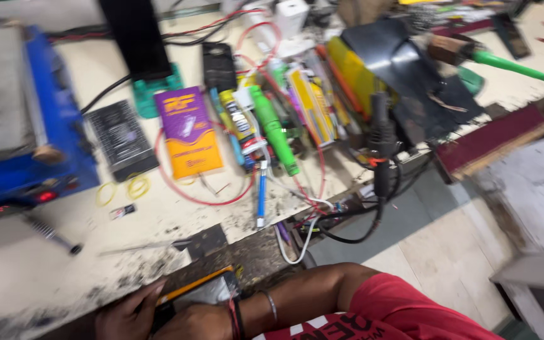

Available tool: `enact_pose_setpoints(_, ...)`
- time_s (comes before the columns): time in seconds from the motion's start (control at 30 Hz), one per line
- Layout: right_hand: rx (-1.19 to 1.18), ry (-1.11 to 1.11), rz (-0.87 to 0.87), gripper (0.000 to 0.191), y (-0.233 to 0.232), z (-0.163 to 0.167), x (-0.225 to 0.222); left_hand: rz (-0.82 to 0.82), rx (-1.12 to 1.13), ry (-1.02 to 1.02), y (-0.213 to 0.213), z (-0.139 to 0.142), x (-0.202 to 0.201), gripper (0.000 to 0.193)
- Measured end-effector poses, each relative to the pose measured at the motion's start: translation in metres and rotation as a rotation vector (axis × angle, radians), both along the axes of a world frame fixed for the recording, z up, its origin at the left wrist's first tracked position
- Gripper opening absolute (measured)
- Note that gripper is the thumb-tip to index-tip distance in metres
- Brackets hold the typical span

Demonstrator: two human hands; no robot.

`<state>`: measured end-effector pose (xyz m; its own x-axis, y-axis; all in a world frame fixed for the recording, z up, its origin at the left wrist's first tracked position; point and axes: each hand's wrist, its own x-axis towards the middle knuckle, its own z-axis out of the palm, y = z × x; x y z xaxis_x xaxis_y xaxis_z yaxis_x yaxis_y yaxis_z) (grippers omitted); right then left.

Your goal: The person works at a repair bench on a disassembled smartphone, using a blue pry tool to scrape and pry along the edges of the phone frame and screen assembly. They reposition the phone on the mat and continue prying around its perimeter throughout the clip.

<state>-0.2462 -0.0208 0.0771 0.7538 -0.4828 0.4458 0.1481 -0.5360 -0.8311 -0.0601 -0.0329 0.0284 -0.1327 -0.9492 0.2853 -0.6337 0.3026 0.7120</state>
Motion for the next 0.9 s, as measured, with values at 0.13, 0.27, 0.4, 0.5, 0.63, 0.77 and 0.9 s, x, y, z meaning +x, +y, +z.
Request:
enact_pose_setpoints(0.13,-0.011,0.238,-0.109,0.017,0.015,0.018,0.006,0.061,0.208,-0.033,0.002,0.014,0.002,0.019)
enact_pose_setpoints(0.27,-0.374,0.101,-0.093,0.032,0.021,0.017,0.007,0.038,0.232,-0.011,0.008,0.02,0.006,0.018)
enact_pose_setpoints(0.4,-0.431,0.1,-0.104,0.04,0.031,0.004,0.017,0.039,0.314,0.088,0.017,0.024,0.016,0.018)
enact_pose_setpoints(0.5,-0.479,0.127,-0.133,0.04,0.039,-0.007,0.026,-0.004,0.267,0.145,0.02,0.023,0.027,0.018)
enact_pose_setpoints(0.63,-0.479,0.185,-0.166,0.038,0.049,-0.014,0.042,-0.093,0.165,0.215,0.022,0.017,0.043,0.017)
enact_pose_setpoints(0.77,-0.449,0.207,-0.195,0.038,0.05,-0.01,0.054,-0.095,0.219,0.182,0.022,0.012,0.054,0.017)
enact_pose_setpoints(0.9,-0.373,0.178,-0.222,0.036,0.044,-0.003,0.059,-0.103,0.242,0.179,0.021,0.01,0.061,0.017)
